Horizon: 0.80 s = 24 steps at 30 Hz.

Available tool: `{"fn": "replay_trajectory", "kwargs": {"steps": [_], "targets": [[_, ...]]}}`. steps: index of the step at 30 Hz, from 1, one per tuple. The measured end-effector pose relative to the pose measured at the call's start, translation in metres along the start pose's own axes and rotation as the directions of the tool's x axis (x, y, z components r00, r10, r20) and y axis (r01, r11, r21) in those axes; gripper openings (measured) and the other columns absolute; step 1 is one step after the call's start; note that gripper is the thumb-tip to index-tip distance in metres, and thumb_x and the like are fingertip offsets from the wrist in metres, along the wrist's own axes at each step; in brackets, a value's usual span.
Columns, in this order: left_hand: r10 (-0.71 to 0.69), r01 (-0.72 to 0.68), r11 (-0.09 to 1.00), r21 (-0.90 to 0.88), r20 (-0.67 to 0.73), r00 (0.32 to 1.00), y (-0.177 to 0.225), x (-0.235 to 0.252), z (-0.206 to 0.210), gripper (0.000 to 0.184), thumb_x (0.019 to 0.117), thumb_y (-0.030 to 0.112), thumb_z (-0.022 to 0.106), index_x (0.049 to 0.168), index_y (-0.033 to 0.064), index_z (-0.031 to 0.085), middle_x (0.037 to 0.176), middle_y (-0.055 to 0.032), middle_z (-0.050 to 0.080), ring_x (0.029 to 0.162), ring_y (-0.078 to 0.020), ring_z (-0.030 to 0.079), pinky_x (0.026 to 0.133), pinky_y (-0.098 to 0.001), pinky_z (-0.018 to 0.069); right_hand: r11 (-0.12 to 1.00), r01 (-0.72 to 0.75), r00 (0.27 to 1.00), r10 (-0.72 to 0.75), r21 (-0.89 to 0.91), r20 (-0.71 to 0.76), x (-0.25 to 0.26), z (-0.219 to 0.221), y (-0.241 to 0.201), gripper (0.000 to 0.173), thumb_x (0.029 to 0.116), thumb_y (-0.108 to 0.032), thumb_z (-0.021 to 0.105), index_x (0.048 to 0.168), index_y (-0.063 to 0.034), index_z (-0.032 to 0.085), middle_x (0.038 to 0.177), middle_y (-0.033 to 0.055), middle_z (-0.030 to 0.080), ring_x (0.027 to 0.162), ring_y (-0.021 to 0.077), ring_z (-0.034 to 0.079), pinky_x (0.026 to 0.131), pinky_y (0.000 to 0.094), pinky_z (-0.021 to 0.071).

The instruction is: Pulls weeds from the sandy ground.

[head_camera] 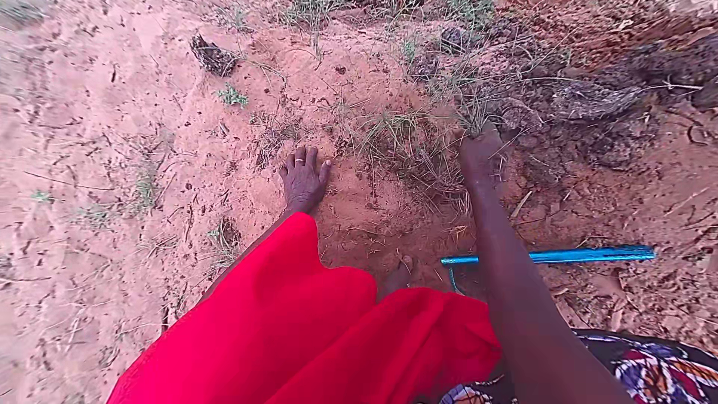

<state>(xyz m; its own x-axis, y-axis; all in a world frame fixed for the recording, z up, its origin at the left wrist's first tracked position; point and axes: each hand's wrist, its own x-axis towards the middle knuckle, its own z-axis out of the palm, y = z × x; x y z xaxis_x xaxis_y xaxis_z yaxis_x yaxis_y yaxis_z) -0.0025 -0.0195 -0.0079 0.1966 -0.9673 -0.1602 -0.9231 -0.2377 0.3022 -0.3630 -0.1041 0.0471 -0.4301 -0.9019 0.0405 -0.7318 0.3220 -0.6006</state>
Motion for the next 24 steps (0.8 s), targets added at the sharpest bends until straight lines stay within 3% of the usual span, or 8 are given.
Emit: {"fn": "replay_trajectory", "kwargs": {"steps": [3,6,10,12,14,16,21,24], "targets": [[0.005,-0.005,1.000,-0.005,-0.010,1.000,0.000,0.000,0.000,0.064,0.1044,0.059,0.035,0.151,0.0177,0.050,0.161,-0.0159,0.040,0.149,-0.0422,0.033,0.114,-0.0676,0.0264,0.984,-0.057,0.980,0.088,-0.170,0.178,0.035,0.016,-0.025,0.044,0.0967,-0.021,0.065,0.135,0.0011,0.060,0.128,0.0305,0.064,0.125,0.0458,0.060,0.103,0.0630,0.0451],[0.008,-0.008,1.000,0.000,-0.021,1.000,-0.002,0.000,0.001,0.064,0.1039,0.061,0.033,0.150,0.0196,0.050,0.161,-0.0144,0.040,0.148,-0.0415,0.034,0.114,-0.0669,0.0275,0.955,-0.039,0.975,0.101,-0.294,0.198,0.056,0.032,-0.044,0.048,0.0988,-0.016,0.058,0.144,-0.0016,0.054,0.140,0.0285,0.057,0.132,0.0446,0.056,0.105,0.0607,0.0456],[-0.005,0.005,1.000,-0.006,0.000,1.000,-0.003,0.000,0.002,0.065,0.1030,0.061,0.033,0.151,0.0203,0.049,0.162,-0.0142,0.039,0.150,-0.0413,0.032,0.114,-0.0676,0.0260,0.921,0.312,0.937,-0.256,-0.234,0.239,0.068,0.058,-0.031,0.044,0.0980,-0.010,0.058,0.140,0.0027,0.058,0.145,0.0340,0.051,0.138,0.0510,0.046,0.114,0.0600,0.0363],[-0.012,0.012,1.000,-0.008,-0.001,1.000,-0.002,0.002,0.001,0.065,0.1030,0.061,0.034,0.152,0.0210,0.049,0.162,-0.0141,0.039,0.150,-0.0412,0.032,0.114,-0.0679,0.0257,0.920,0.379,0.920,-0.362,-0.101,0.147,0.067,0.068,-0.019,0.040,0.0980,-0.005,0.054,0.135,0.0064,0.061,0.135,0.0342,0.060,0.127,0.0511,0.057,0.106,0.0615,0.0435],[-0.015,0.015,1.000,-0.007,-0.009,1.000,-0.003,0.002,0.001,0.065,0.1026,0.062,0.034,0.151,0.0217,0.050,0.162,-0.0133,0.039,0.150,-0.0410,0.032,0.114,-0.0676,0.0265,0.946,0.317,0.947,-0.320,0.063,0.034,0.068,0.070,-0.011,0.036,0.1022,-0.009,0.051,0.133,0.0064,0.062,0.125,0.0296,0.068,0.120,0.0405,0.065,0.106,0.0512,0.0472],[-0.016,0.016,1.000,-0.009,-0.004,1.000,-0.004,0.001,0.001,0.065,0.1027,0.061,0.034,0.151,0.0218,0.050,0.162,-0.0127,0.039,0.150,-0.0406,0.032,0.113,-0.0674,0.0271,0.964,0.190,0.981,-0.196,0.185,0.014,0.070,0.067,-0.008,0.036,0.1044,-0.015,0.053,0.134,0.0042,0.062,0.124,0.0246,0.068,0.119,0.0297,0.065,0.108,0.0410,0.0463],[-0.007,0.006,1.000,-0.017,-0.015,1.000,-0.002,0.002,-0.001,0.063,0.1034,0.060,0.035,0.151,0.0217,0.050,0.161,-0.0133,0.040,0.149,-0.0403,0.033,0.114,-0.0676,0.0257,0.995,0.057,0.992,-0.065,0.080,0.107,0.064,0.063,-0.007,0.036,0.1022,-0.011,0.052,0.135,-0.0029,0.065,0.129,0.0251,0.067,0.125,0.0393,0.062,0.108,0.0563,0.0442],[-0.014,0.014,1.000,-0.007,-0.007,1.000,-0.004,0.001,-0.002,0.062,0.1034,0.059,0.037,0.151,0.0213,0.051,0.161,-0.0130,0.040,0.149,-0.0401,0.034,0.114,-0.0672,0.0265,0.995,0.011,0.999,-0.016,0.096,0.051,0.035,0.038,-0.007,0.039,0.1039,-0.014,0.051,0.140,-0.0025,0.062,0.130,0.0230,0.067,0.126,0.0351,0.062,0.110,0.0506,0.0439]]}}
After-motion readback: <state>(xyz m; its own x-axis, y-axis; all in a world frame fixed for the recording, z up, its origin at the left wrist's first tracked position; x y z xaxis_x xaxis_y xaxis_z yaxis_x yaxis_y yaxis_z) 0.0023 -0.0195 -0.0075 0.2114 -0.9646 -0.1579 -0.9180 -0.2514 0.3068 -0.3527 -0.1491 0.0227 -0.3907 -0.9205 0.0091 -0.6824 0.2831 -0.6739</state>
